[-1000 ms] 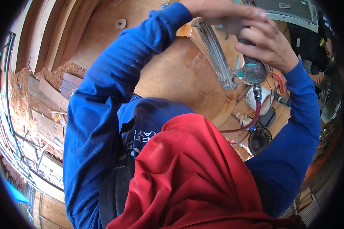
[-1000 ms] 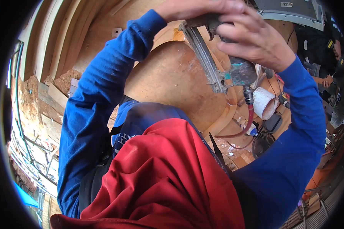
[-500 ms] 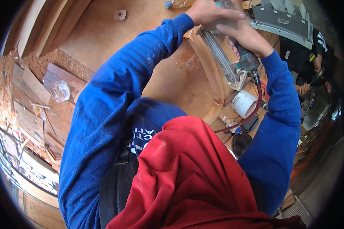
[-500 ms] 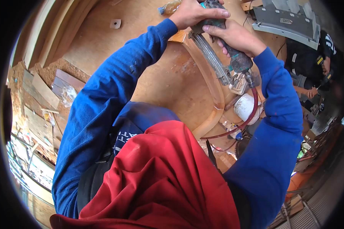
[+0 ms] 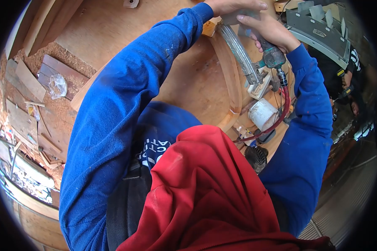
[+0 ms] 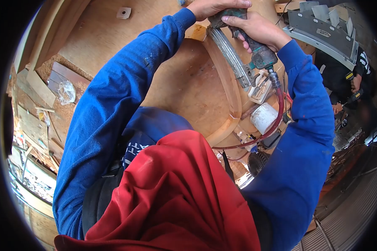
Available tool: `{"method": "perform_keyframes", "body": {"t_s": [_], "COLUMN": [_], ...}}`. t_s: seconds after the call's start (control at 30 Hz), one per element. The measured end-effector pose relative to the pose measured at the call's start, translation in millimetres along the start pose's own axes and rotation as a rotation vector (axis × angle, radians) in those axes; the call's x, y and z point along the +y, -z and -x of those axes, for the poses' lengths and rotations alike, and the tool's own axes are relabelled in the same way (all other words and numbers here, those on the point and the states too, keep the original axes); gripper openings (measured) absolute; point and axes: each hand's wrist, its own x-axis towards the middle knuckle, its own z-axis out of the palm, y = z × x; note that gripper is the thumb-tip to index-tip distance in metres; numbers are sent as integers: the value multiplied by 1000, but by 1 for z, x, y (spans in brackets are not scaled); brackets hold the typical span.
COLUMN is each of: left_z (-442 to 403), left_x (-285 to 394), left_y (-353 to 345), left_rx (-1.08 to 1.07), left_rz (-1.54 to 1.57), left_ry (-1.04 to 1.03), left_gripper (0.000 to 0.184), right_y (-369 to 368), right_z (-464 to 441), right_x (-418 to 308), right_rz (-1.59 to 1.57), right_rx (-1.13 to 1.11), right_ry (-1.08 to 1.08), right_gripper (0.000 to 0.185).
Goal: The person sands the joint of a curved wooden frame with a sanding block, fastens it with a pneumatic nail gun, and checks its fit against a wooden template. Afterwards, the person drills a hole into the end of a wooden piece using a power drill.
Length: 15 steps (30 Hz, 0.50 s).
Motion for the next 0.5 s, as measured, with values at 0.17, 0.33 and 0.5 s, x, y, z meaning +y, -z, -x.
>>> {"method": "perform_keyframes", "body": {"t_s": [0.17, 0.33, 0.5], "left_z": [1, 1, 2], "left_x": [2, 2, 6], "left_y": [2, 3, 3], "left_rx": [21, 17, 9], "left_rz": [-71, -74, -44], "left_ry": [-26, 0, 18], "left_gripper": [30, 30, 29], "right_y": [0, -2, -4], "right_z": [0, 0, 2], "right_x": [-3, -3, -10], "right_rz": [5, 30, 20], "right_rx": [9, 29, 17], "right_ry": [19, 32, 20], "right_gripper": [44, 46, 53]}}
